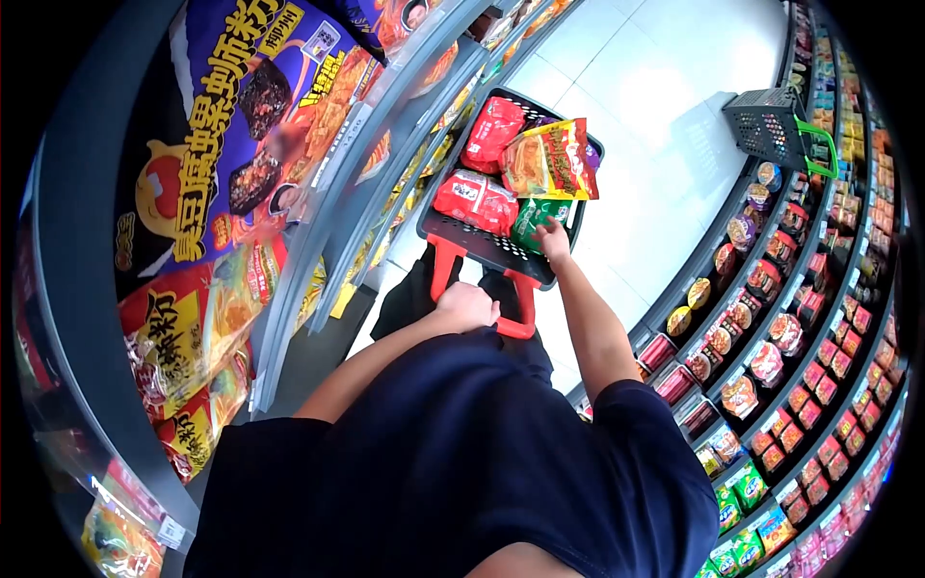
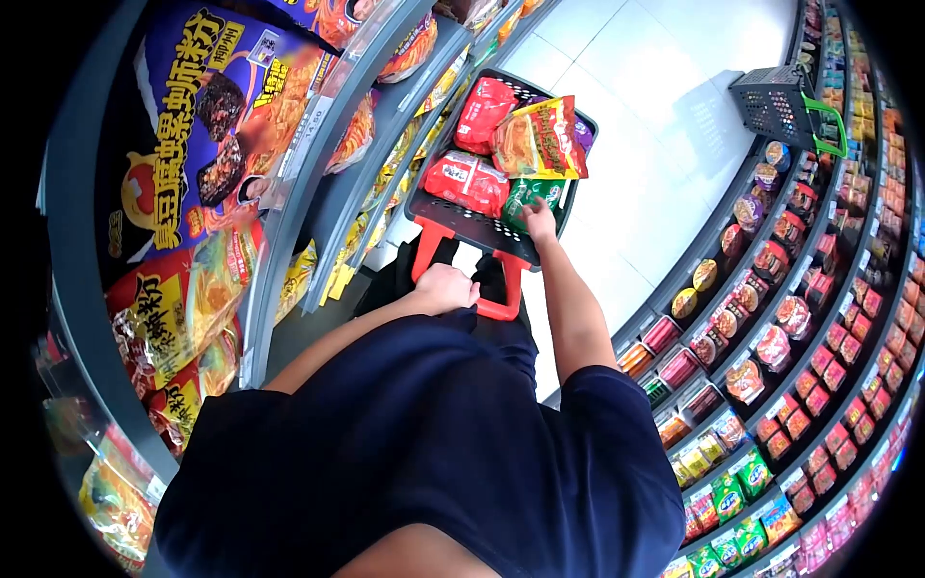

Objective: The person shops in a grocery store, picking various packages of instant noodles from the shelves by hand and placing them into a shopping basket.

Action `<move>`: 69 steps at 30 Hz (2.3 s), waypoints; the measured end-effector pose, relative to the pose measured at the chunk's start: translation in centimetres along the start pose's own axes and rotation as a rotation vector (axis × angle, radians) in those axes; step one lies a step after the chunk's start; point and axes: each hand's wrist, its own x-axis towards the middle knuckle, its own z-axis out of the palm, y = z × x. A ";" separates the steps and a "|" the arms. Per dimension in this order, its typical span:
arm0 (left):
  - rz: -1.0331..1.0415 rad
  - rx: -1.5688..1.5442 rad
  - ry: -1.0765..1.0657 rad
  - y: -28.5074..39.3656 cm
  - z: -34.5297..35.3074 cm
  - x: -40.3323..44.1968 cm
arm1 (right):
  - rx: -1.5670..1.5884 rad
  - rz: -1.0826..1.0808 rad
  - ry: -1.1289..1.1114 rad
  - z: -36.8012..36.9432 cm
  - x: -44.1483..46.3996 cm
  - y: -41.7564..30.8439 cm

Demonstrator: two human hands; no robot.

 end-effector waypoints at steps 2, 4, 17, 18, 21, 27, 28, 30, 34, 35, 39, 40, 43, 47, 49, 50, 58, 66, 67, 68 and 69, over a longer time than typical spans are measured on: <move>-0.011 0.008 0.009 0.2 0.7 -0.1 | -0.201 -0.157 0.303 -1.4 1.2 -0.6; -0.012 0.003 0.027 0.4 1.1 -0.2 | -0.223 -0.367 0.543 -3.5 4.0 -1.5; -0.103 0.041 0.098 1.6 -0.1 -1.3 | -0.853 -0.342 0.055 -4.0 -0.5 -7.4; -0.115 0.048 0.105 1.6 0.3 -1.2 | -0.845 -0.380 0.061 -3.4 -2.4 -6.3; -0.136 0.057 0.106 1.7 0.3 -1.3 | -0.673 -0.472 0.231 -1.9 -4.6 -2.6; -0.205 0.032 0.115 2.5 -0.3 -1.8 | -0.274 -0.555 0.316 -3.3 -8.5 -4.1; -0.203 0.042 0.117 2.7 -0.4 -2.0 | -0.159 -0.680 0.318 -3.9 -7.8 -3.8; -0.197 0.061 0.124 2.9 -0.7 -2.1 | 0.031 -0.557 0.158 -6.0 -10.9 -7.0; -0.171 0.035 0.185 2.4 0.2 -1.7 | 0.327 -0.762 -0.013 -10.6 -14.3 -10.2; -0.182 0.040 0.169 2.5 0.1 -1.7 | 0.540 -0.623 -0.181 -11.9 -14.7 -10.6; -0.231 0.099 0.136 2.4 0.5 -1.1 | 0.931 -0.417 -0.543 -17.3 -16.6 -11.2; -0.229 0.092 0.137 2.4 0.7 -1.1 | 1.024 -0.388 -0.567 -18.1 -16.8 -10.8; -0.210 0.113 0.135 2.5 0.6 -1.0 | 1.150 -0.317 -0.616 -19.8 -17.2 -9.9; -0.213 0.121 0.135 3.0 0.5 -1.1 | 1.214 -0.310 -0.665 -20.3 -18.9 -9.5; -0.208 0.133 0.146 2.8 0.6 -1.1 | 1.220 -0.310 -0.706 -20.3 -19.0 -9.5; -0.211 0.140 0.153 2.7 0.7 -1.1 | 1.213 -0.302 -0.699 -20.4 -18.3 -8.9; -0.199 0.191 0.178 3.2 0.4 -1.5 | 1.290 -0.343 -0.688 -18.3 -15.7 -6.8; -0.202 0.205 0.220 1.9 1.6 -0.7 | 1.303 -0.416 -0.494 -9.8 -14.0 -6.6; -0.205 0.198 0.218 1.9 1.4 -0.7 | 1.246 -0.400 -0.459 -9.5 -14.1 -6.6; -0.206 0.186 0.213 2.0 1.4 -0.7 | 1.186 -0.379 -0.421 -9.4 -14.4 -6.5; -0.210 0.170 0.198 2.0 1.4 -0.7 | 1.112 -0.347 -0.403 -9.3 -14.3 -6.0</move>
